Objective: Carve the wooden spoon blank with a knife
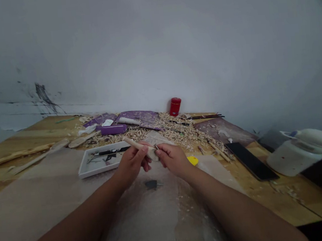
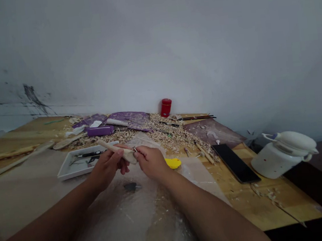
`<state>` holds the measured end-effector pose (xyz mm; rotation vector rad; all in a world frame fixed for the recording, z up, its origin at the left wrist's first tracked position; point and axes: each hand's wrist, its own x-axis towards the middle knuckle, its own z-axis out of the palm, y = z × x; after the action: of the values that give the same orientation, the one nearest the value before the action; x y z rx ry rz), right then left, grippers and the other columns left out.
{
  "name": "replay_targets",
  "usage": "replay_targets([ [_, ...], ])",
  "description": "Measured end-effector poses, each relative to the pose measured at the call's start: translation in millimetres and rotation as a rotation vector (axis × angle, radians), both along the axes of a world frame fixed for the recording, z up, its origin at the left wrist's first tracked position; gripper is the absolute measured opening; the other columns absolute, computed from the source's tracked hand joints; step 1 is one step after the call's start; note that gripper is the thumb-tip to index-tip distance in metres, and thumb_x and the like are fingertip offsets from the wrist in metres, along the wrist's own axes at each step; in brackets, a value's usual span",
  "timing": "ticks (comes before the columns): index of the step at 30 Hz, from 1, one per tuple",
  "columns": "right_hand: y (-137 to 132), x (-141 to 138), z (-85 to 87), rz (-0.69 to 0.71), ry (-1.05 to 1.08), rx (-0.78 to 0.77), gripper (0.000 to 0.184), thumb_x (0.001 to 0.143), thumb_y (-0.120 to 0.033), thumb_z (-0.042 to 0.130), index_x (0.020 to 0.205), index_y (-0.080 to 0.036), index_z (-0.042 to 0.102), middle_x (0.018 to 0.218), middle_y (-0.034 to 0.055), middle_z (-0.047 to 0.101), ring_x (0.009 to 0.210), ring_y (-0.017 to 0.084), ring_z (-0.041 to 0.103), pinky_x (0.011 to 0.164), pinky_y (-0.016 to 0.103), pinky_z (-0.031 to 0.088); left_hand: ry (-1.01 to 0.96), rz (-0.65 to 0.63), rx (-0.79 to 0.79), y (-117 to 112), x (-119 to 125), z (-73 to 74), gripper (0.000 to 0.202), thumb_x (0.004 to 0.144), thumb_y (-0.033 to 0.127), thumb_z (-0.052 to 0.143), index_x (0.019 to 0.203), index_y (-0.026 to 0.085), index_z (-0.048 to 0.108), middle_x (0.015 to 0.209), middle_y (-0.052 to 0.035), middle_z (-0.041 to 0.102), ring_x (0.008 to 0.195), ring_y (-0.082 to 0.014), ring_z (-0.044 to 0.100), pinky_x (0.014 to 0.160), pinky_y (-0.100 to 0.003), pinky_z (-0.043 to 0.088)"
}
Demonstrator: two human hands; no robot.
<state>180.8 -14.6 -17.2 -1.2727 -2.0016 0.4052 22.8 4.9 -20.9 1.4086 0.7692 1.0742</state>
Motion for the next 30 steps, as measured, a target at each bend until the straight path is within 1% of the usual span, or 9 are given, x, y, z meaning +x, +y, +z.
replay_targets([
  [2, 0, 3, 1.2, 0.006, 0.042, 0.000, 0.024, 0.087, -0.030, 0.034, 0.086, -0.019, 0.055, 0.051, -0.0052, 0.048, 0.049, 0.008, 0.046, 0.050, 0.017, 0.033, -0.058, 0.062, -0.011, 3, -1, 0.8, 0.026, 0.076, 0.038, 0.046, 0.086, 0.014, 0.048, 0.050, 0.0048, 0.051, 0.036, -0.0087, 0.047, 0.041, -0.023, 0.042],
  [4, 1, 6, 1.6, -0.005, 0.005, 0.054, 0.026, 0.087, -0.032, 0.033, 0.088, -0.019, 0.055, 0.054, -0.0040, 0.050, 0.050, 0.009, 0.046, 0.051, 0.018, 0.033, -0.113, 0.123, -0.033, 6, -3, 1.5, 0.026, 0.075, 0.038, 0.046, 0.084, 0.014, 0.048, 0.047, 0.0052, 0.050, 0.034, -0.0081, 0.045, 0.039, -0.022, 0.040],
  [8, 3, 10, 0.3, -0.008, -0.292, 0.160, 0.027, 0.087, -0.031, 0.033, 0.075, -0.019, 0.055, 0.062, -0.0011, 0.055, 0.057, 0.010, 0.048, 0.055, 0.019, 0.030, -0.116, 0.179, -0.054, 9, -3, 1.5, 0.024, 0.075, 0.037, 0.045, 0.079, 0.014, 0.049, 0.046, 0.0045, 0.050, 0.034, -0.0079, 0.045, 0.037, -0.020, 0.037],
  [12, 3, 8, -2.0, -0.041, -0.491, 0.173, 0.028, 0.087, -0.031, 0.033, 0.074, -0.019, 0.054, 0.062, -0.0004, 0.057, 0.056, 0.010, 0.049, 0.053, 0.020, 0.025, -0.088, 0.232, 0.011, 4, -2, 3.0, 0.023, 0.076, 0.037, 0.045, 0.079, 0.015, 0.049, 0.047, 0.0034, 0.051, 0.038, -0.0097, 0.050, 0.035, -0.018, 0.033],
  [15, 1, 6, -2.6, -0.008, -0.531, 0.174, 0.025, 0.086, -0.030, 0.034, 0.075, -0.019, 0.054, 0.063, -0.0002, 0.059, 0.056, 0.010, 0.049, 0.052, 0.020, 0.024, -0.050, 0.257, 0.071, 0, -3, 4.9, 0.022, 0.077, 0.036, 0.045, 0.081, 0.015, 0.049, 0.047, 0.0031, 0.053, 0.039, -0.0105, 0.051, 0.038, -0.020, 0.035],
  [18, 0, 5, -1.3, 0.016, -0.548, 0.184, 0.022, 0.086, -0.029, 0.035, 0.077, -0.020, 0.054, 0.065, 0.0000, 0.059, 0.057, 0.010, 0.050, 0.052, 0.021, 0.024, -0.029, 0.266, 0.093, -3, -3, 6.2, 0.021, 0.078, 0.036, 0.045, 0.080, 0.015, 0.049, 0.047, 0.0030, 0.054, 0.039, -0.0108, 0.050, 0.038, -0.021, 0.037],
  [23, 2, 8, 1.3, -0.022, -0.547, 0.178, 0.025, 0.086, -0.028, 0.034, 0.075, -0.019, 0.054, 0.063, 0.0006, 0.059, 0.056, 0.010, 0.050, 0.052, 0.021, 0.024, -0.006, 0.300, 0.077, -3, -2, 6.8, 0.021, 0.079, 0.035, 0.043, 0.073, 0.016, 0.048, 0.046, 0.0031, 0.053, 0.035, -0.0095, 0.048, 0.036, -0.020, 0.035],
  [28, 3, 8, 1.4, 0.042, -0.582, 0.170, 0.021, 0.086, -0.027, 0.035, 0.077, -0.019, 0.053, 0.065, 0.0004, 0.059, 0.059, 0.010, 0.051, 0.053, 0.021, 0.024, -0.020, 0.350, 0.071, -5, 0, 5.7, 0.021, 0.078, 0.035, 0.044, 0.072, 0.016, 0.048, 0.045, 0.0037, 0.053, 0.036, -0.0102, 0.049, 0.036, -0.020, 0.036],
  [30, 2, 8, 2.3, 0.027, -0.610, 0.162, 0.021, 0.086, -0.027, 0.035, 0.078, -0.019, 0.053, 0.065, 0.0003, 0.059, 0.059, 0.011, 0.051, 0.052, 0.021, 0.024, -0.027, 0.356, 0.063, -5, 0, 5.2, 0.022, 0.078, 0.036, 0.044, 0.070, 0.016, 0.048, 0.044, 0.0041, 0.053, 0.035, -0.0095, 0.048, 0.035, -0.020, 0.035],
])
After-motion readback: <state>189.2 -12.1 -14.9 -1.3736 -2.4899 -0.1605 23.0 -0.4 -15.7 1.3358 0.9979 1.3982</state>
